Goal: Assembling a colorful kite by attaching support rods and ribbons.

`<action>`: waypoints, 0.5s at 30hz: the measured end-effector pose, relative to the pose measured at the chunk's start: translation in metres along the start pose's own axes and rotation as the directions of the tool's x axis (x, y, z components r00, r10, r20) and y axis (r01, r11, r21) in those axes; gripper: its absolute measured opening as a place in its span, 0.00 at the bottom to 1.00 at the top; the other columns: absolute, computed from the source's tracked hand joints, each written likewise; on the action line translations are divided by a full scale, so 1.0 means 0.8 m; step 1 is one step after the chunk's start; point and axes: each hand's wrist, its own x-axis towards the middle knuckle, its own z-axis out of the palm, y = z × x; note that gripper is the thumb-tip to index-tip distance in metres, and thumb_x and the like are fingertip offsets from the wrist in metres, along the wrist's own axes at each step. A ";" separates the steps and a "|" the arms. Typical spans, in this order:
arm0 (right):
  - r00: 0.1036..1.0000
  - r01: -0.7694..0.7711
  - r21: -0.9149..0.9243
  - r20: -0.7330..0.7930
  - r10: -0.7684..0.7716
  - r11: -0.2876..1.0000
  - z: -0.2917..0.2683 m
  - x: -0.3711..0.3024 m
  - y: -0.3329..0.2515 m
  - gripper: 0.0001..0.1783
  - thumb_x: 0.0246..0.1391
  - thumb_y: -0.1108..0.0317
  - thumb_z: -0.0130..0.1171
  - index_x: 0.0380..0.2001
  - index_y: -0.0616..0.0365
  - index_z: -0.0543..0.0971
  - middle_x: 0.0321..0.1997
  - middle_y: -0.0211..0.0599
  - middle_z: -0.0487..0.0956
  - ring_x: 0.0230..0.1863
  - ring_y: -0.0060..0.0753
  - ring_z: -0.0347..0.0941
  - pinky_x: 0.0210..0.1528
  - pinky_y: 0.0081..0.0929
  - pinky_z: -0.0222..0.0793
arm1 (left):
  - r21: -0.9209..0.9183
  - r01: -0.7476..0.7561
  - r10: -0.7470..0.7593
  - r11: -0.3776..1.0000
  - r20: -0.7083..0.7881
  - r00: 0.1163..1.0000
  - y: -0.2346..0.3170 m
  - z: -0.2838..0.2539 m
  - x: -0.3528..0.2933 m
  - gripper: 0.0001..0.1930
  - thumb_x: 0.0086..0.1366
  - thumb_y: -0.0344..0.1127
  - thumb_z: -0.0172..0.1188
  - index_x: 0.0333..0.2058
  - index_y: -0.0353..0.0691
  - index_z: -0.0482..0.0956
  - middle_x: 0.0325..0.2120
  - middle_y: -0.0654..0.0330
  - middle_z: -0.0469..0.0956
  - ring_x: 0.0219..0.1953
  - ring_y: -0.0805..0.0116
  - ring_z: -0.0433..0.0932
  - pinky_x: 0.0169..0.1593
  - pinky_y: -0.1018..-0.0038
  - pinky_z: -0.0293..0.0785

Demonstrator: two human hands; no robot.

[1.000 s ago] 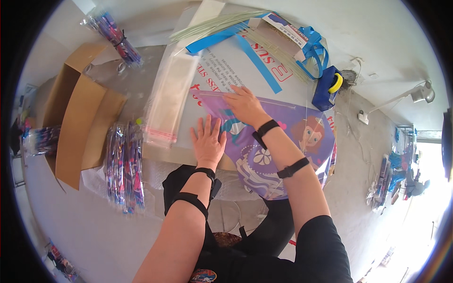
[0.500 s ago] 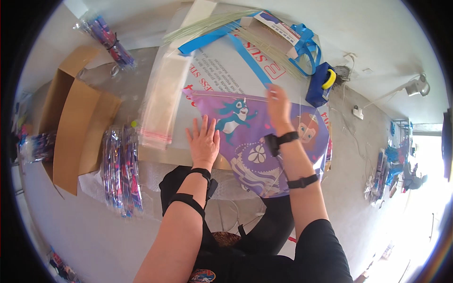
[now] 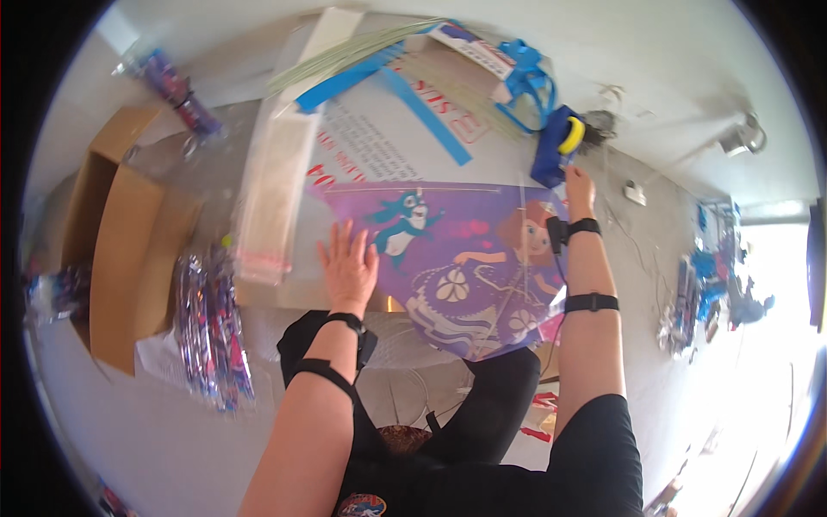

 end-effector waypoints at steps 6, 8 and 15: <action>0.981 -0.183 0.410 0.130 0.141 0.894 0.006 0.010 -0.002 0.13 0.48 0.57 0.62 0.31 0.54 0.83 0.29 0.31 0.82 0.27 0.32 0.74 0.31 0.32 0.68 | 0.076 0.005 -0.008 0.997 0.036 0.999 0.003 -0.003 0.003 0.23 0.62 0.47 0.51 0.56 0.52 0.68 0.62 0.60 0.58 0.64 0.55 0.55 0.64 0.47 0.46; 0.947 -0.322 0.603 0.212 0.242 0.730 0.003 0.014 -0.002 0.09 0.47 0.64 0.64 0.30 0.55 0.82 0.29 0.22 0.80 0.23 0.22 0.65 0.24 0.27 0.58 | 0.091 0.003 -0.008 0.996 0.060 0.998 0.004 -0.002 0.003 0.24 0.62 0.48 0.51 0.57 0.52 0.67 0.63 0.61 0.57 0.64 0.55 0.55 0.64 0.47 0.46; 0.878 -0.478 0.674 0.363 0.311 0.563 -0.002 0.008 -0.002 0.10 0.48 0.61 0.61 0.33 0.51 0.82 0.35 0.28 0.79 0.32 0.24 0.68 0.30 0.26 0.61 | 0.050 0.007 -0.009 0.999 0.053 0.999 0.001 0.004 0.003 0.24 0.62 0.47 0.51 0.57 0.52 0.68 0.62 0.60 0.59 0.64 0.55 0.55 0.63 0.46 0.47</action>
